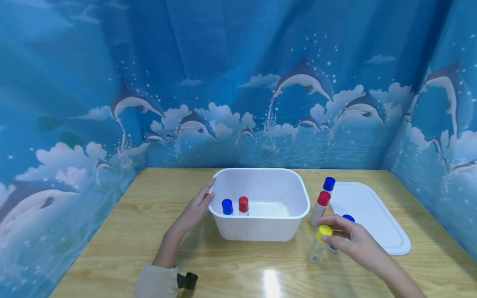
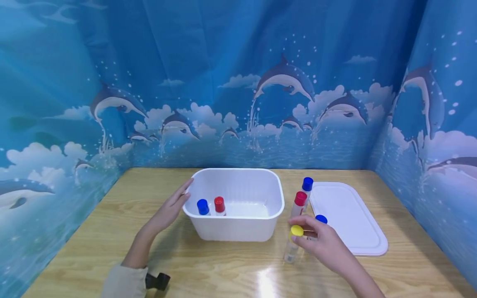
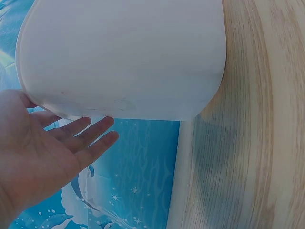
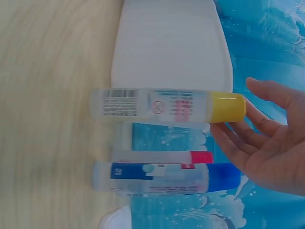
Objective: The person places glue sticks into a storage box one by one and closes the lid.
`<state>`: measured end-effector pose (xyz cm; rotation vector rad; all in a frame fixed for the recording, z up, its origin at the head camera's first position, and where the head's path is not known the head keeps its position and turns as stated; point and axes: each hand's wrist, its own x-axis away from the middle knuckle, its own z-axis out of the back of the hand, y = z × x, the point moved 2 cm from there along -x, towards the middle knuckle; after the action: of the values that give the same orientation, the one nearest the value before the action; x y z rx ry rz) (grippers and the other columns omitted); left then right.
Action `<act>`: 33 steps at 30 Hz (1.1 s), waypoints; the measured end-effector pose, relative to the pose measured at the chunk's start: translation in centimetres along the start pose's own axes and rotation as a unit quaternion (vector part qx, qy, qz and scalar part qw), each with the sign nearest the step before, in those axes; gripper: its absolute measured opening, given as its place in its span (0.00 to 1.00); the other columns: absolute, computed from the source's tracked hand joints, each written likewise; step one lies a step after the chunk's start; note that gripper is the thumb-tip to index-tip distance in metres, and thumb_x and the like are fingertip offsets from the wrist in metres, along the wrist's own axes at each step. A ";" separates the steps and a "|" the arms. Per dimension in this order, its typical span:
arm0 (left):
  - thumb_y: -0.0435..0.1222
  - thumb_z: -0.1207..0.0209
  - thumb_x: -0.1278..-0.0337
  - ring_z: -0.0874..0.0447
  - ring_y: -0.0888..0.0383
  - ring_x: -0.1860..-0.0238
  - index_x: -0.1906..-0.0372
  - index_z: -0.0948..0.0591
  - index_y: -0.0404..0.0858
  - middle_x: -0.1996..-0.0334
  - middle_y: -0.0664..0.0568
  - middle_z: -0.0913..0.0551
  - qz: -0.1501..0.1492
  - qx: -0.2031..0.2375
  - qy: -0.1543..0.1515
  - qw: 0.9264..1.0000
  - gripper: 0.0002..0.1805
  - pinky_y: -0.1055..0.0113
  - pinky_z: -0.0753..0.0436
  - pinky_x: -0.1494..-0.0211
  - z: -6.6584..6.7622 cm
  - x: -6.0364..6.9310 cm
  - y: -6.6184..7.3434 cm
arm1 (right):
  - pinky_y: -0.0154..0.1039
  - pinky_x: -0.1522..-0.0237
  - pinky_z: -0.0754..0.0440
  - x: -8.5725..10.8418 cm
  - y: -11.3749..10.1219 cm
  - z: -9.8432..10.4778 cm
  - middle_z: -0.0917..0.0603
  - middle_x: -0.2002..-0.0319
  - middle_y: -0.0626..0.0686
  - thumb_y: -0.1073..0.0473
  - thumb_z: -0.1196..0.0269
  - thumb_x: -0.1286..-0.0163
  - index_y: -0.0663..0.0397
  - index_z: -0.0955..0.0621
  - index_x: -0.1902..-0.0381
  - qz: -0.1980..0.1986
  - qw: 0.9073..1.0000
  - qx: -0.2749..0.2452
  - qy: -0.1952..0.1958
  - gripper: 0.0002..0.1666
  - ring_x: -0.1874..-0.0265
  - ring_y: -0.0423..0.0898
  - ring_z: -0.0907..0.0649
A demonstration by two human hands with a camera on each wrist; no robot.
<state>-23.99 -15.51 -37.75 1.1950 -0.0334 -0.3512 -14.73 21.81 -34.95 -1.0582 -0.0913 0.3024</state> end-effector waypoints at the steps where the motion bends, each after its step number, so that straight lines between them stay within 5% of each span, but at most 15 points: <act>1: 0.39 0.60 0.28 0.46 0.41 0.35 0.29 0.48 0.37 0.31 0.40 0.48 -0.002 0.002 0.000 1.000 0.27 0.49 0.41 0.36 0.0 0.0 -0.1 | 0.31 0.58 0.21 0.0 0.2 -0.1 0.23 0.51 0.59 0.60 0.39 0.36 0.65 0.26 0.46 0.007 1.000 0.000 0.001 0.21 0.56 0.37 0.23; 9: 0.40 0.60 0.28 0.46 0.41 0.35 0.29 0.48 0.38 0.31 0.40 0.49 -0.005 0.002 0.000 1.000 0.28 0.49 0.40 0.36 0.0 0.2 -0.1 | 0.31 0.59 0.21 0.1 1.2 -0.8 0.23 0.53 0.58 0.63 0.39 0.36 0.67 0.26 0.48 0.040 0.999 -0.025 -0.002 0.20 0.57 0.35 0.23; 27: 0.42 0.61 0.28 0.48 0.43 0.33 0.28 0.49 0.41 0.30 0.43 0.49 0.004 -0.002 -0.010 1.000 0.28 0.50 0.42 0.35 0.1 0.1 0.2 | 0.36 0.61 0.19 0.0 -0.4 -0.2 0.24 0.50 0.63 0.57 0.37 0.38 0.64 0.25 0.46 -0.011 1.000 -0.016 -0.009 0.24 0.58 0.43 0.20; 33: 0.42 0.61 0.28 0.47 0.43 0.34 0.28 0.49 0.40 0.30 0.42 0.49 0.005 -0.001 -0.009 1.000 0.28 0.49 0.41 0.36 0.1 0.2 0.3 | 0.34 0.60 0.19 -0.1 -2.5 0.3 0.22 0.50 0.59 0.59 0.39 0.36 0.61 0.24 0.48 0.039 0.999 0.004 0.007 0.20 0.58 0.40 0.20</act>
<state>-23.75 -15.51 -37.47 1.1893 -0.0555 -0.3530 -14.36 20.86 -32.63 -1.0566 -0.0353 0.3652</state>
